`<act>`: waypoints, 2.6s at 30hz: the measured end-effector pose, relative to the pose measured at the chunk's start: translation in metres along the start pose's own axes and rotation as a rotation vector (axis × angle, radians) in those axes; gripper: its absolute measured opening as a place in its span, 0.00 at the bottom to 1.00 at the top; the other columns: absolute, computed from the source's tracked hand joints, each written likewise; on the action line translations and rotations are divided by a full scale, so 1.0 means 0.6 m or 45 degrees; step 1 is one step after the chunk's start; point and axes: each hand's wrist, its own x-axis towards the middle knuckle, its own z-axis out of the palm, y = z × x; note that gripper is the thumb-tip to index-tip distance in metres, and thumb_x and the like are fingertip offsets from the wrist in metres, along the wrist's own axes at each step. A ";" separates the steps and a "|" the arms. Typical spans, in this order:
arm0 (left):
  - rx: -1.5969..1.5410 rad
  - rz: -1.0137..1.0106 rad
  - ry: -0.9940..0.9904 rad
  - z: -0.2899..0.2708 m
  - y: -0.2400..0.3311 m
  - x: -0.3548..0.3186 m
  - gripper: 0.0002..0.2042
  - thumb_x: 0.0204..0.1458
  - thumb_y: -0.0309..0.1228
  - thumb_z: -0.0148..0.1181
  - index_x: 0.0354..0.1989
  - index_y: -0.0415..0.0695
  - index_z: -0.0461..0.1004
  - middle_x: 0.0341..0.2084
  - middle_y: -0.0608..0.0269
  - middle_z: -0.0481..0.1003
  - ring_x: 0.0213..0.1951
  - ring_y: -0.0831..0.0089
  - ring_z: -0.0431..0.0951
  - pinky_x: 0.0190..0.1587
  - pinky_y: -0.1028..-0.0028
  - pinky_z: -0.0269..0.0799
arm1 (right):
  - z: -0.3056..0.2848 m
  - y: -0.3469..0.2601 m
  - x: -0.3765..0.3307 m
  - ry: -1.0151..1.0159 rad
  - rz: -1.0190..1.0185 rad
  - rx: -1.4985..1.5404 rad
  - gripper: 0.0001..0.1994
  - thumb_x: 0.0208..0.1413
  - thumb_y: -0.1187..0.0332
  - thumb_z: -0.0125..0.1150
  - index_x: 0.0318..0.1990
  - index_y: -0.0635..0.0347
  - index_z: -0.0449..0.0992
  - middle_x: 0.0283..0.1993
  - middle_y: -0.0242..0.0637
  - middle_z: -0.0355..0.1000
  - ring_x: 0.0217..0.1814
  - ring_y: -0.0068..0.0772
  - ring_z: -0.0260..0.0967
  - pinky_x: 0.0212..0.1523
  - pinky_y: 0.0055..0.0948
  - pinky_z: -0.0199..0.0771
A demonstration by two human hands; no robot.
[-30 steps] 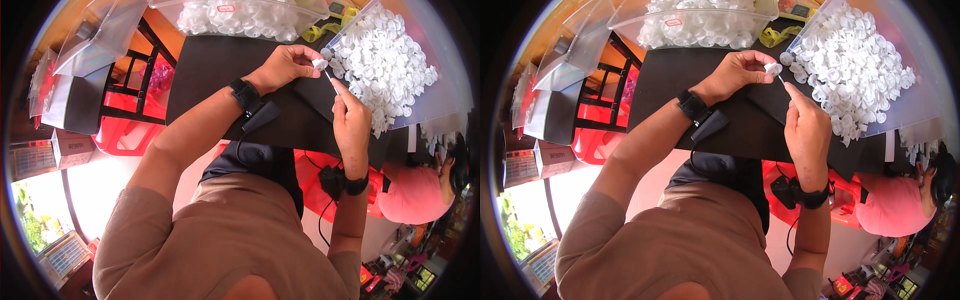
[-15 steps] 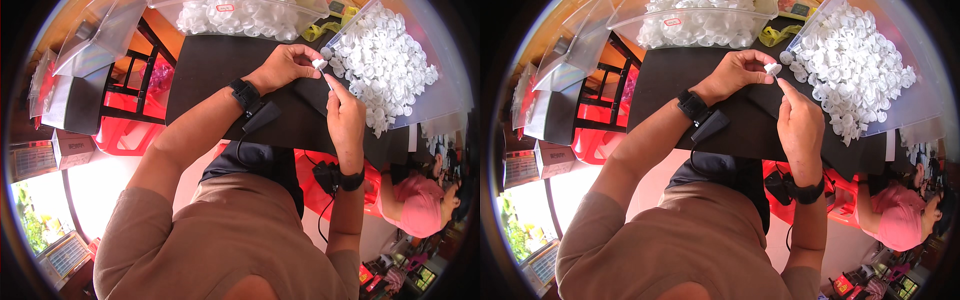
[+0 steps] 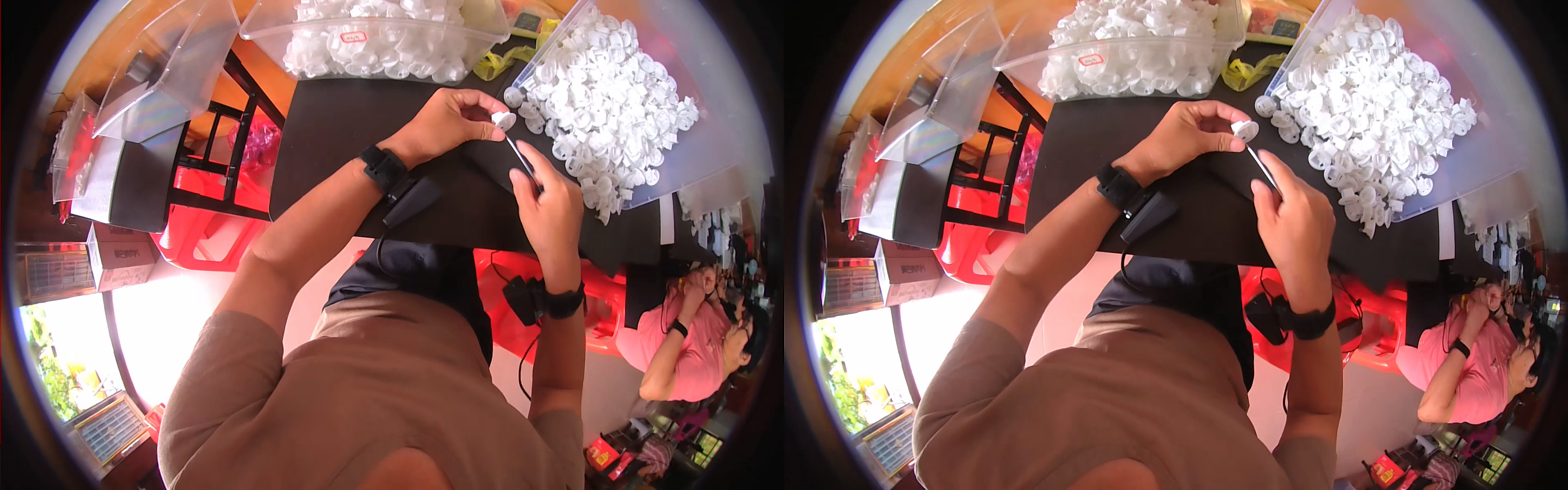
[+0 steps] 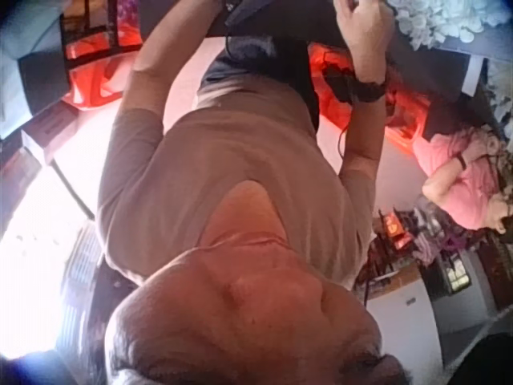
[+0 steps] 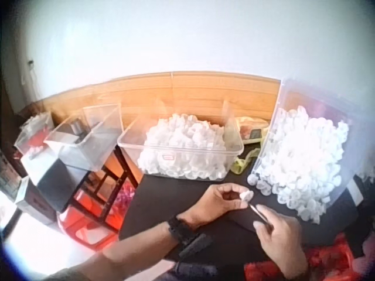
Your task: Assembling small white plastic components by hand at a workstation.
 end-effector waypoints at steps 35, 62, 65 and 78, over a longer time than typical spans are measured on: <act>1.061 0.380 0.022 0.016 0.063 0.014 0.27 0.46 0.25 0.66 0.58 0.50 0.70 0.61 0.57 0.64 0.58 0.66 0.68 0.54 0.71 0.69 | -0.016 0.144 0.062 0.117 -0.205 -0.174 0.05 0.51 0.77 0.59 0.35 0.57 0.73 0.36 0.40 0.67 0.38 0.52 0.70 0.36 0.46 0.70; 1.490 0.392 -0.173 0.121 0.002 0.121 0.32 0.51 0.42 0.64 0.65 0.55 0.60 0.65 0.49 0.55 0.64 0.43 0.57 0.66 0.55 0.54 | -0.035 0.238 -0.038 0.697 0.255 -0.173 0.20 0.58 0.67 0.53 0.59 0.57 0.71 0.63 0.51 0.63 0.65 0.52 0.58 0.65 0.44 0.56; 1.524 0.380 -0.209 0.132 0.000 0.111 0.32 0.49 0.37 0.67 0.63 0.56 0.62 0.65 0.52 0.56 0.63 0.46 0.58 0.65 0.56 0.56 | -0.029 0.227 -0.031 0.670 0.224 -0.173 0.21 0.58 0.68 0.53 0.60 0.55 0.70 0.64 0.51 0.61 0.66 0.53 0.55 0.65 0.46 0.54; 1.301 0.450 -0.189 0.107 0.015 0.054 0.23 0.46 0.27 0.67 0.53 0.53 0.70 0.58 0.56 0.62 0.60 0.53 0.63 0.61 0.62 0.63 | -0.034 0.216 -0.030 0.640 0.131 -0.253 0.18 0.59 0.70 0.53 0.57 0.56 0.71 0.60 0.47 0.65 0.64 0.50 0.59 0.62 0.46 0.59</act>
